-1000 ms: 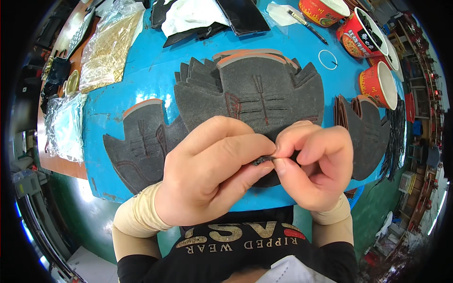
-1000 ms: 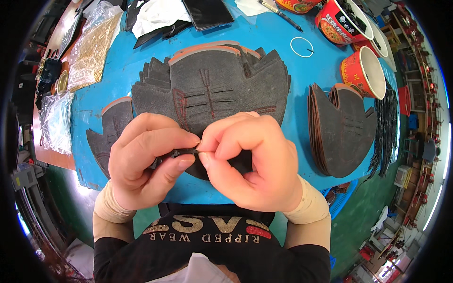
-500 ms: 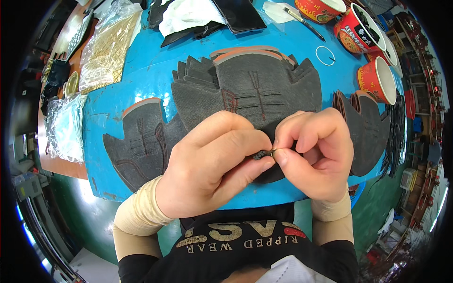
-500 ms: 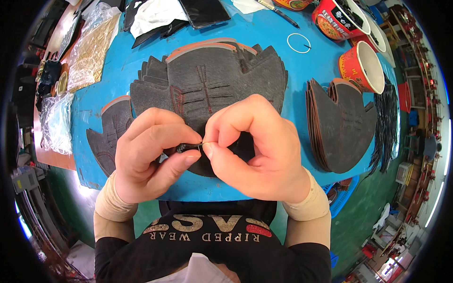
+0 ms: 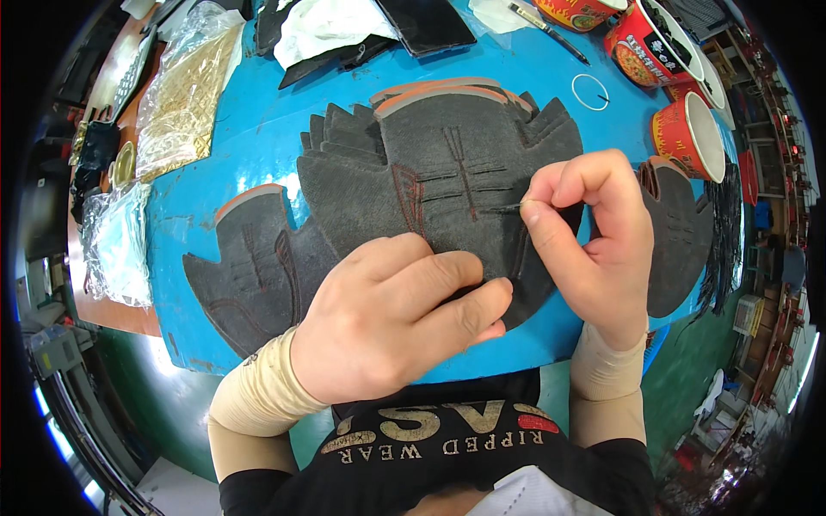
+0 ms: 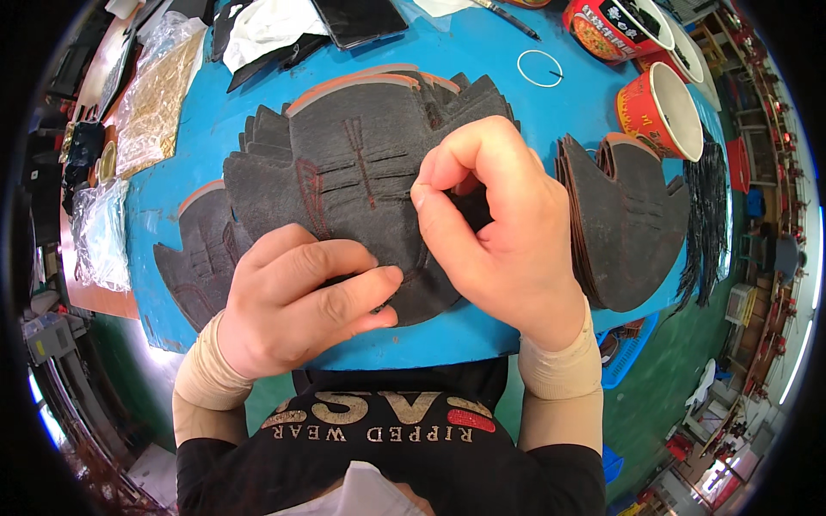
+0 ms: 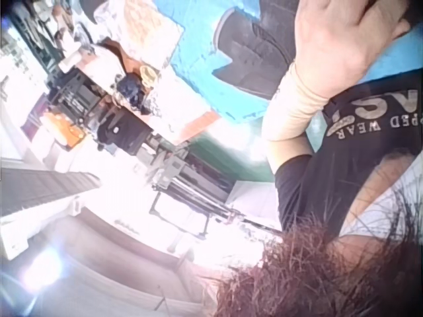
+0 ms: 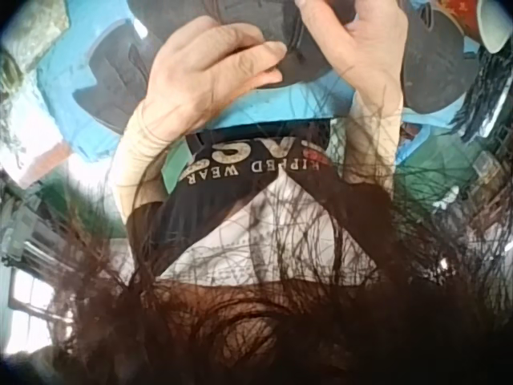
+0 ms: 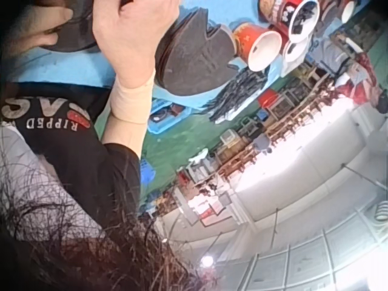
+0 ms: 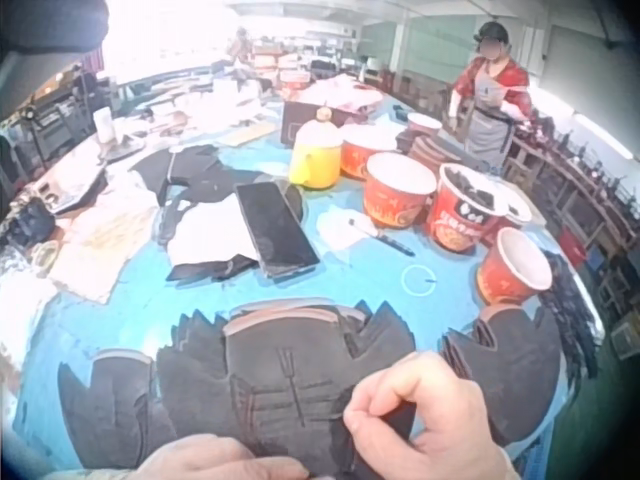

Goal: The person stitches a leather component onto a shoe upper with a needle and thread.

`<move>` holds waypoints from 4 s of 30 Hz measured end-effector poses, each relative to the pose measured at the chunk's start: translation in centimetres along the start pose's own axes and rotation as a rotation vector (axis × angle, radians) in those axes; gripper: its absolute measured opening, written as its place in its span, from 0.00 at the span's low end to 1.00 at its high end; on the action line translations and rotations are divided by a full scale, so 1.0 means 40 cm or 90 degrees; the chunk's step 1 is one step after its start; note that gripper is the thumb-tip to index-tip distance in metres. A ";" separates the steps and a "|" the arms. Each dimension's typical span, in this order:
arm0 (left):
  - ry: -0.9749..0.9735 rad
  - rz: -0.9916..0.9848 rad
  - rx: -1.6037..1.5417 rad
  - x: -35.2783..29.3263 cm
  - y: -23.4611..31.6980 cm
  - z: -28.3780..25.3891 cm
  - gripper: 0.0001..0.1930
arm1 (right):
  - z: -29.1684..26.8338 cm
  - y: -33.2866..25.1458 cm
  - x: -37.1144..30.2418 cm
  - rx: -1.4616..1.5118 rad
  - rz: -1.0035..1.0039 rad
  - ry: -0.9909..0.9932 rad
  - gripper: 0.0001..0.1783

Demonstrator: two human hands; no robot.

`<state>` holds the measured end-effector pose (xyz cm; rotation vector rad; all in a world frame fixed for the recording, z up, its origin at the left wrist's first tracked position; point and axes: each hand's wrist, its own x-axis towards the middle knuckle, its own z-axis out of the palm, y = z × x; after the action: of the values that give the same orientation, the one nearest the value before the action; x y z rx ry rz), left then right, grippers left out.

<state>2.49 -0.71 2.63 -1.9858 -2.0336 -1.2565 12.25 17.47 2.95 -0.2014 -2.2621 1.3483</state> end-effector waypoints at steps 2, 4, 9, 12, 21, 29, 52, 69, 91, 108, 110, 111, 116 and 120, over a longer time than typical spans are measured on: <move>0.004 0.009 0.017 0.000 0.002 0.005 0.17 | 0.003 -0.004 -0.001 -0.001 0.016 -0.001 0.09; 0.010 0.022 0.033 0.002 0.003 0.009 0.17 | 0.003 -0.010 -0.003 -0.006 0.031 0.000 0.09; 0.001 0.019 0.070 -0.007 -0.004 0.015 0.18 | -0.003 0.000 0.002 -0.123 0.002 -0.097 0.14; -0.011 0.012 0.062 -0.005 -0.002 0.013 0.18 | -0.003 0.000 0.003 -0.134 0.001 -0.091 0.13; 0.032 0.006 0.092 -0.007 0.001 0.016 0.18 | 0.001 -0.001 0.005 -0.179 -0.036 -0.067 0.13; 0.031 0.004 0.171 0.001 -0.020 0.015 0.18 | 0.000 -0.002 0.004 -0.162 -0.010 -0.074 0.12; -0.051 0.014 0.241 0.012 -0.014 0.020 0.15 | 0.019 0.015 0.008 -0.184 -0.032 0.028 0.14; -0.005 0.000 0.190 0.009 -0.020 0.024 0.17 | -0.004 0.023 0.027 -0.216 -0.065 -0.056 0.13; 0.080 -0.248 -0.302 0.001 0.012 -0.040 0.15 | 0.047 -0.024 -0.027 0.127 -0.217 -0.028 0.15; 0.083 -0.155 -0.167 0.009 0.001 -0.054 0.11 | 0.051 -0.046 -0.037 0.141 -0.129 -0.109 0.16; 0.016 -0.190 -0.211 0.009 0.004 -0.075 0.10 | 0.051 -0.059 -0.039 0.178 -0.070 -0.123 0.16; 0.015 -0.191 -0.214 0.008 0.002 -0.079 0.10 | 0.048 -0.064 -0.039 0.193 -0.049 -0.131 0.16; -0.019 -0.220 -0.138 0.005 -0.001 -0.095 0.09 | 0.038 -0.037 -0.032 0.192 -0.109 -0.152 0.17; -0.027 -0.266 -0.103 -0.002 0.000 -0.111 0.10 | 0.035 -0.009 -0.022 0.077 -0.105 0.007 0.17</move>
<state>0.30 -3.24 5.56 -1.7089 -2.5373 -1.5003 12.40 15.86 2.42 0.0174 -2.1288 1.3859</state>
